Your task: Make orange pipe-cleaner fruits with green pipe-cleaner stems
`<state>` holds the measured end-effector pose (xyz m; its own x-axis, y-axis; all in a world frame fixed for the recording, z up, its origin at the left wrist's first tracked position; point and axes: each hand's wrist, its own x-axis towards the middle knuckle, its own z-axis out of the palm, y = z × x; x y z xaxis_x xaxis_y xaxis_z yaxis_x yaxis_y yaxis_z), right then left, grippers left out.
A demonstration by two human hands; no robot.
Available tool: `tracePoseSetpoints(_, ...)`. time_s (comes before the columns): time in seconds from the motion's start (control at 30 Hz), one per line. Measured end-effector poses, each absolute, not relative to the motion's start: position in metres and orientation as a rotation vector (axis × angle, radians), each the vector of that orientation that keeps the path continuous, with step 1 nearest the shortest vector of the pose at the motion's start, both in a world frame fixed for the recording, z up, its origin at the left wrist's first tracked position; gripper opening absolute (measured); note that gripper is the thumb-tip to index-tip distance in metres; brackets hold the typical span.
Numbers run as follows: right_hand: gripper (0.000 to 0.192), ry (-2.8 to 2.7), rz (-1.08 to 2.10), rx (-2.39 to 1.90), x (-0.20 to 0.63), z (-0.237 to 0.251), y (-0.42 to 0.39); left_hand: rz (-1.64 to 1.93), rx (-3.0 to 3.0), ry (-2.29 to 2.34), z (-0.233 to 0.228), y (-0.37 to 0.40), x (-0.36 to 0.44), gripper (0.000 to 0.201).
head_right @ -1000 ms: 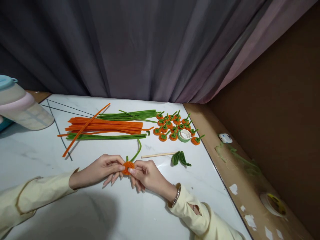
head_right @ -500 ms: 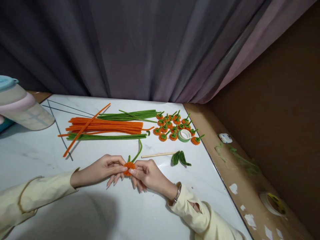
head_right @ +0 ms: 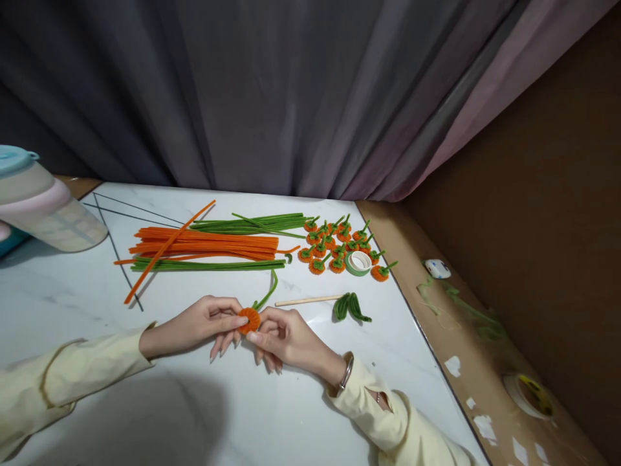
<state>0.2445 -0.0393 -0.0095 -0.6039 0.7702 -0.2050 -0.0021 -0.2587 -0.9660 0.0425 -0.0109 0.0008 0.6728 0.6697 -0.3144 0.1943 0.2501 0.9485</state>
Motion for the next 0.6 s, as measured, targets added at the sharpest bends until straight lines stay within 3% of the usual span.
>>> tracePoseSetpoints(0.2, 0.030, -1.590, 1.668, -1.075, 0.241, -0.015, -0.044, 0.407, 1.296, 0.818, 0.001, -0.011, 0.042, 0.032)
tracePoseSetpoints(0.4, 0.009, -2.005, 0.584, -0.971, 0.244, -0.022, -0.053, 0.443, 1.112, 0.750, 0.000, -0.010, 0.042, 0.034)
tracePoseSetpoints(0.6, 0.035, -2.024, 0.273, -0.797, 0.246, -0.021, -0.053, 0.390, 0.975, 0.705, 0.001, -0.013, 0.043, 0.035)
